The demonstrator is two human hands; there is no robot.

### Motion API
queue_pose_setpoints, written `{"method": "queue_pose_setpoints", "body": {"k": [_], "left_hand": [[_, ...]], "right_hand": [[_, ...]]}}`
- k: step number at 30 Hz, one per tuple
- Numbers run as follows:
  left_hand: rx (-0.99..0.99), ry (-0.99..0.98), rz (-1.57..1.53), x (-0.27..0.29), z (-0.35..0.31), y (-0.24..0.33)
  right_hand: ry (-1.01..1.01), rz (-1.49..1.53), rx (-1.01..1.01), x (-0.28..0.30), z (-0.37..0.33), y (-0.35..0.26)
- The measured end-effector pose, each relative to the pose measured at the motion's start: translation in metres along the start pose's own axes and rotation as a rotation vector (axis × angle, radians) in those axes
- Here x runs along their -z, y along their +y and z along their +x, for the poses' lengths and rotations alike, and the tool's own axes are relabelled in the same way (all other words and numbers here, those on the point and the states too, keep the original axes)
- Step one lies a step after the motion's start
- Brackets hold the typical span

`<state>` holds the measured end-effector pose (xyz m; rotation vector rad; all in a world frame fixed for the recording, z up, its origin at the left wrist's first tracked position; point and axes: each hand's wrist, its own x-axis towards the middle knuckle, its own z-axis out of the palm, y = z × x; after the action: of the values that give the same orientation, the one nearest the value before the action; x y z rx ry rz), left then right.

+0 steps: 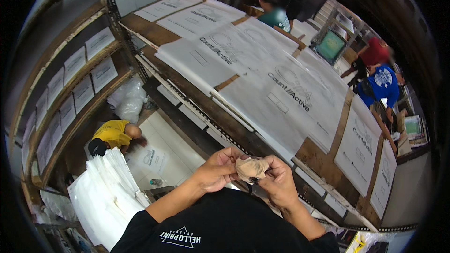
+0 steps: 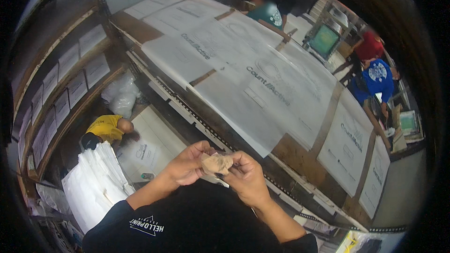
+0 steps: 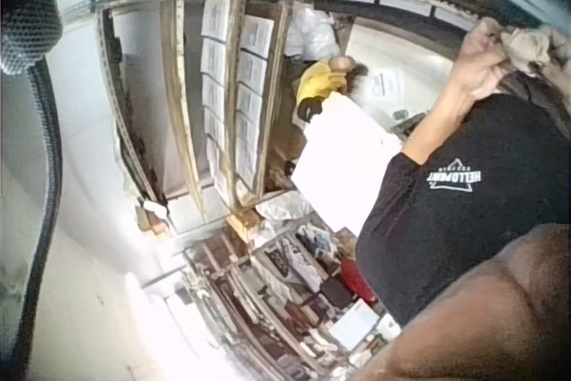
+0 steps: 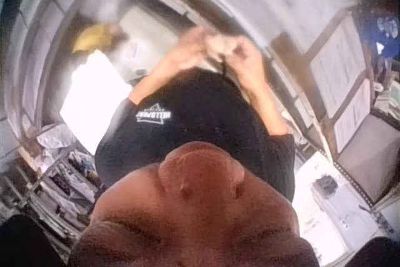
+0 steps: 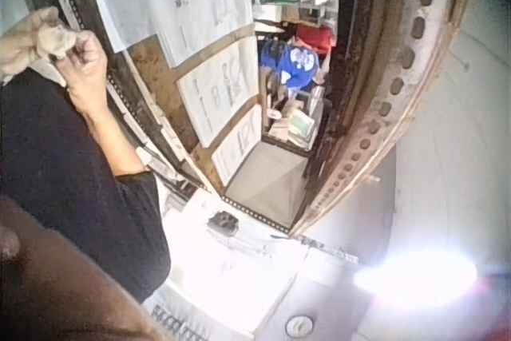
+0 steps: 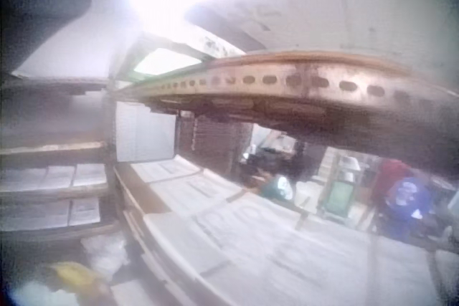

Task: The person cleans a stack of screen-printing films one at a time using a cloth, then places them onto a wooden shelf.

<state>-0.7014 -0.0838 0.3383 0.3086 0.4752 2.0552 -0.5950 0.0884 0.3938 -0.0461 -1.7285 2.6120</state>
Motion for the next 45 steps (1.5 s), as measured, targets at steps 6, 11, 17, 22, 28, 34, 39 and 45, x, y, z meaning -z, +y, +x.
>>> {"method": "queue_pose_setpoints", "body": {"k": [6, 11, 17, 22, 28, 34, 39, 45], "left_hand": [[0.016, 0.040, 0.147, -0.004, 0.012, 0.008], [-0.248, 0.176, 0.637, -0.006, 0.020, 0.001], [-0.845, 0.239, 1.813, 0.016, 0.036, 0.024], [-0.933, 0.195, 2.001, 0.023, 0.052, 0.022], [-0.992, 0.206, 2.100, 0.019, 0.060, 0.017], [-0.895, 0.019, 2.258, -0.060, 0.108, 0.061], [-0.548, -0.151, 2.299, -0.071, 0.227, 0.071], [-0.042, -0.212, 2.471, -0.061, 0.350, 0.052]], "right_hand": [[0.081, -0.051, 0.065, -0.002, -0.002, -0.005], [0.167, -0.130, 0.156, 0.010, -0.005, -0.021], [0.467, -0.254, 0.433, 0.037, -0.030, -0.082], [0.618, -0.364, 0.530, 0.079, -0.058, -0.109], [0.646, -0.355, 0.616, 0.087, -0.070, -0.112], [0.716, -0.224, 0.626, 0.118, -0.098, -0.105], [0.727, -0.214, 0.639, 0.137, -0.118, -0.099], [0.755, -0.209, 0.659, 0.145, -0.137, -0.096]]}}
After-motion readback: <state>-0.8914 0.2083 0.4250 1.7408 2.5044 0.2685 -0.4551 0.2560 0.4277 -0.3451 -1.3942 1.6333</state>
